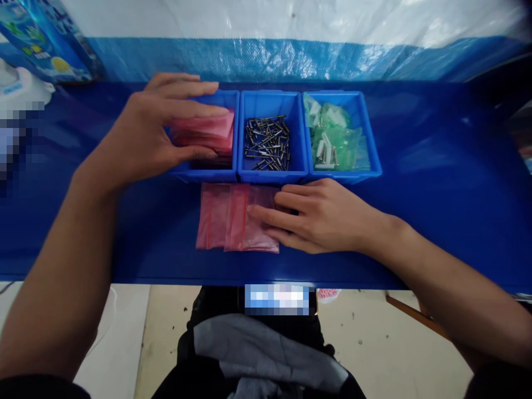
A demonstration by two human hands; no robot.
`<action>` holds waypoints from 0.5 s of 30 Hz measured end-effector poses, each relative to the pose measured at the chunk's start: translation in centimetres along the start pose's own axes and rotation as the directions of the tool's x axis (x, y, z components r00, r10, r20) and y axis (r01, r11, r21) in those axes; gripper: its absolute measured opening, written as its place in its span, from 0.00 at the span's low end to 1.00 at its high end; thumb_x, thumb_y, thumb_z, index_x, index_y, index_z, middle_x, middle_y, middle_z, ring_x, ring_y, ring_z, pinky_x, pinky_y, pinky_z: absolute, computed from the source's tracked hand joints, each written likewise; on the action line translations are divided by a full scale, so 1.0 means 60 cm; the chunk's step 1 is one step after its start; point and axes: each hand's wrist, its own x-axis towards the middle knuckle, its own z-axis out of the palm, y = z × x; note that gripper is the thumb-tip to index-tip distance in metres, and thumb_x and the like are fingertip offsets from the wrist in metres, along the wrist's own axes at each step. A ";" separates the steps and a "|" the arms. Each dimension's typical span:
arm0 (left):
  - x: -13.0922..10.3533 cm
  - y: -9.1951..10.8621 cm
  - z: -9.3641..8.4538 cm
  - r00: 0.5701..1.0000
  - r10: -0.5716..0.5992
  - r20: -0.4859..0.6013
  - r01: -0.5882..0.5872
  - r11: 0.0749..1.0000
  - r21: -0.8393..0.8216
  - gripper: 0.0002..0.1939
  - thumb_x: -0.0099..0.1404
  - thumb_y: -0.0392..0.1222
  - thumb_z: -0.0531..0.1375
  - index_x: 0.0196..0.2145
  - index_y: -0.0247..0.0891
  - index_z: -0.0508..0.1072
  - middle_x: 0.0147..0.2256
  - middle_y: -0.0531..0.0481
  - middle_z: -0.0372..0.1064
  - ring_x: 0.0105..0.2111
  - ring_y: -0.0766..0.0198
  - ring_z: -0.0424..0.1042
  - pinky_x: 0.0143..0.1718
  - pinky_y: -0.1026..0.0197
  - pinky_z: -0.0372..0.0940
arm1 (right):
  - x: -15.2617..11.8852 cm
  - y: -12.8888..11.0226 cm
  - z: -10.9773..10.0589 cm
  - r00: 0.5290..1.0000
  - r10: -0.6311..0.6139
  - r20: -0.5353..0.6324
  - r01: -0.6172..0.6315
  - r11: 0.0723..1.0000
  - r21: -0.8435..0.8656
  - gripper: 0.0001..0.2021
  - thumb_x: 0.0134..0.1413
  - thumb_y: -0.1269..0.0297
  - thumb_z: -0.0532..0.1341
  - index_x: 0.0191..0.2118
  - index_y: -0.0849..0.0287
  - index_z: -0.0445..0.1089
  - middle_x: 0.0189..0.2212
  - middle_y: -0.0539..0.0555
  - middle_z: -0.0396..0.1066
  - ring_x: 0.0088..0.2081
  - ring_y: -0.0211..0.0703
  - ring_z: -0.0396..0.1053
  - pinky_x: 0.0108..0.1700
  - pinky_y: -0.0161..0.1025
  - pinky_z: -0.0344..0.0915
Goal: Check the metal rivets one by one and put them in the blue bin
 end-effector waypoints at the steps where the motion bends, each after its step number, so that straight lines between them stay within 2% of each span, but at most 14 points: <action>1: 0.000 -0.001 0.002 1.000 0.001 -0.031 -0.001 1.000 0.008 0.28 0.69 0.68 0.65 0.60 0.55 0.76 0.68 0.57 0.68 0.72 0.55 0.64 0.76 0.42 0.61 | -0.001 0.000 -0.001 1.000 0.004 0.013 -0.005 1.000 0.010 0.20 0.77 0.53 0.56 0.60 0.61 0.74 0.31 0.51 0.72 0.30 0.40 0.66 0.30 0.42 0.48; 4: 0.000 -0.005 0.006 0.998 0.017 -0.058 -0.016 1.000 0.019 0.32 0.68 0.72 0.64 0.59 0.51 0.78 0.67 0.54 0.70 0.70 0.53 0.65 0.75 0.41 0.63 | -0.002 -0.001 -0.004 0.995 -0.002 0.104 -0.003 0.999 0.046 0.30 0.75 0.41 0.56 0.67 0.59 0.69 0.35 0.53 0.73 0.31 0.42 0.69 0.30 0.42 0.48; 6: -0.001 -0.008 0.005 1.000 0.000 -0.005 0.000 1.000 0.022 0.37 0.66 0.77 0.62 0.62 0.53 0.75 0.70 0.55 0.66 0.74 0.51 0.59 0.78 0.40 0.57 | -0.002 -0.003 -0.004 0.989 -0.009 0.151 0.000 0.998 0.062 0.32 0.73 0.40 0.58 0.70 0.58 0.66 0.36 0.53 0.73 0.32 0.44 0.70 0.31 0.43 0.48; 8: -0.002 -0.011 0.004 0.996 -0.065 0.063 0.064 0.998 0.022 0.45 0.62 0.83 0.59 0.67 0.55 0.70 0.74 0.54 0.58 0.78 0.48 0.51 0.81 0.37 0.51 | -0.001 -0.005 -0.002 0.986 -0.007 0.167 -0.006 0.997 0.077 0.31 0.73 0.44 0.59 0.71 0.58 0.64 0.36 0.52 0.73 0.32 0.45 0.71 0.31 0.44 0.48; 10: -0.003 -0.012 0.005 0.987 -0.132 0.094 0.131 0.991 0.018 0.53 0.57 0.87 0.58 0.70 0.55 0.67 0.76 0.50 0.53 0.79 0.43 0.48 0.80 0.33 0.49 | -0.001 -0.007 0.000 0.986 0.003 0.164 -0.017 0.996 0.086 0.27 0.73 0.52 0.58 0.70 0.57 0.65 0.36 0.51 0.73 0.32 0.45 0.71 0.31 0.44 0.49; 12: -0.003 -0.012 0.008 0.984 -0.155 0.087 0.154 0.988 0.019 0.56 0.55 0.89 0.57 0.70 0.52 0.68 0.75 0.45 0.54 0.77 0.39 0.51 0.78 0.30 0.52 | 0.000 -0.009 0.002 0.988 0.013 0.151 -0.027 0.995 0.093 0.24 0.72 0.57 0.57 0.68 0.58 0.67 0.35 0.51 0.72 0.31 0.44 0.71 0.30 0.45 0.49; 15: -0.003 -0.012 0.013 0.987 -0.152 0.052 0.150 0.988 0.039 0.55 0.55 0.89 0.56 0.68 0.50 0.70 0.73 0.43 0.59 0.75 0.39 0.58 0.77 0.31 0.55 | 0.002 -0.009 0.001 0.998 0.013 0.063 -0.017 0.997 0.071 0.21 0.74 0.54 0.55 0.63 0.59 0.72 0.31 0.49 0.71 0.28 0.42 0.69 0.29 0.44 0.52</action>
